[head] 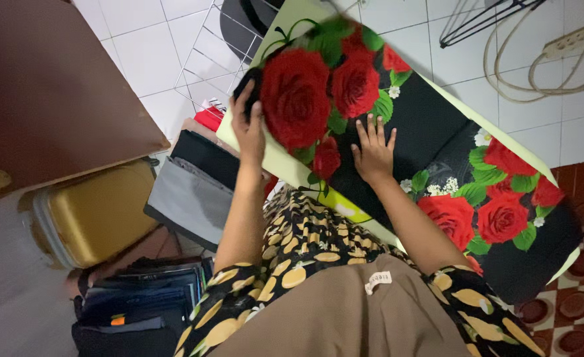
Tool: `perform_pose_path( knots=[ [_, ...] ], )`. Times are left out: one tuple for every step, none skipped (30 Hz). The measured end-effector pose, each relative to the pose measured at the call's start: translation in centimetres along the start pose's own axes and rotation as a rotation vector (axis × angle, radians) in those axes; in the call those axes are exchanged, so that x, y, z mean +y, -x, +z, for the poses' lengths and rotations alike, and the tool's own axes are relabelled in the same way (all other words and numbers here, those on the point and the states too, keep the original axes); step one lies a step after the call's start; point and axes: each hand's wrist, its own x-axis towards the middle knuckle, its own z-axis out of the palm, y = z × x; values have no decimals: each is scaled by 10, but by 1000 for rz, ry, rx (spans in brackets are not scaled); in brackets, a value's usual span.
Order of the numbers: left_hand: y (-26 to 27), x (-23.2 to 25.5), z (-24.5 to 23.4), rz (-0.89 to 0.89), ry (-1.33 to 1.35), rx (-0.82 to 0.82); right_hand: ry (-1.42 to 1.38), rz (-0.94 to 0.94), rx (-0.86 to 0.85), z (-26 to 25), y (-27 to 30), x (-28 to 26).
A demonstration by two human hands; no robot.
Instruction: The person folds several pieces of bedding on a light green ironing board. They smooth and fold a gray sheet, a black floral sheet, and a pink floral sheet, stacking each folded piece on a pile to the left.
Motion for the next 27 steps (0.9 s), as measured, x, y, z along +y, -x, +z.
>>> perform_pose_path(
  knots=[
    [6, -9, -14, 38, -109, 24, -3, 2, 1, 0, 2, -1],
    [10, -24, -24, 7, -80, 69, -19, 3, 14, 0, 2, -2],
    [15, -41, -33, -24, -50, 114, -35, 4, 26, -1, 2, -3],
    [18, -60, -40, -54, -21, 159, -52, 5, 39, -2, 0, -4],
    [17, -81, -43, -256, 152, 245, -78, -12, 88, -3, -2, -8],
    [19, -101, -44, -462, 327, 326, -103, -27, 132, -4, 0, -10],
    [21, -119, -43, -668, 503, 406, -129, -41, 176, -6, 1, -13],
    [18, -136, -41, -681, 507, 308, -180, -53, 215, -8, -4, -16],
    [15, -149, -38, -692, 510, 209, -231, -64, 254, -11, -11, -19],
    [12, -158, -35, -703, 511, 112, -284, -75, 290, -14, -16, -22],
    [9, -164, -32, -675, 451, 134, -298, -73, 318, -18, -27, -24],
    [10, -167, -32, -651, 390, 156, -314, -69, 341, -22, -40, -25],
    [11, -166, -32, -627, 327, 178, -330, -65, 365, -26, -53, -26],
    [5, -164, -34, -543, 301, 176, -310, -90, 457, -32, -73, -25],
    [0, -160, -37, -458, 275, 173, -290, -116, 548, -38, -93, -24],
    [-1, -154, -39, -378, 248, 166, -336, -84, 515, -44, -114, -21],
    [0, -147, -44, -411, 249, 139, -383, -52, 482, -48, -136, -19],
    [5, -140, -52, -442, 250, 109, -436, -30, 414, -48, -158, -21],
    [12, -133, -60, -474, 252, 80, -488, -9, 344, -46, -178, -23],
    [17, -126, -66, -505, 274, 70, -539, 9, 275, -44, -197, -24],
    [22, -120, -71, -535, 296, 60, -467, 11, 216, -40, -210, -26],
    [23, -115, -75, -560, 318, 51, -396, 9, 163, -33, -227, -32],
    [25, -111, -77, -568, 346, 42, -325, 8, 111, -27, -243, -38],
    [26, -108, -79, -575, 372, 34, -279, 2, 18, -21, -260, -42],
    [25, -106, -79, -582, 397, 25, -232, -3, -74, -15, -277, -47],
    [27, -104, -82, -558, 348, 2, -186, -9, -172, -8, -289, -52],
    [28, -103, -85, -534, 298, -20, -224, -89, -126, -4, -302, -54]
  ],
)
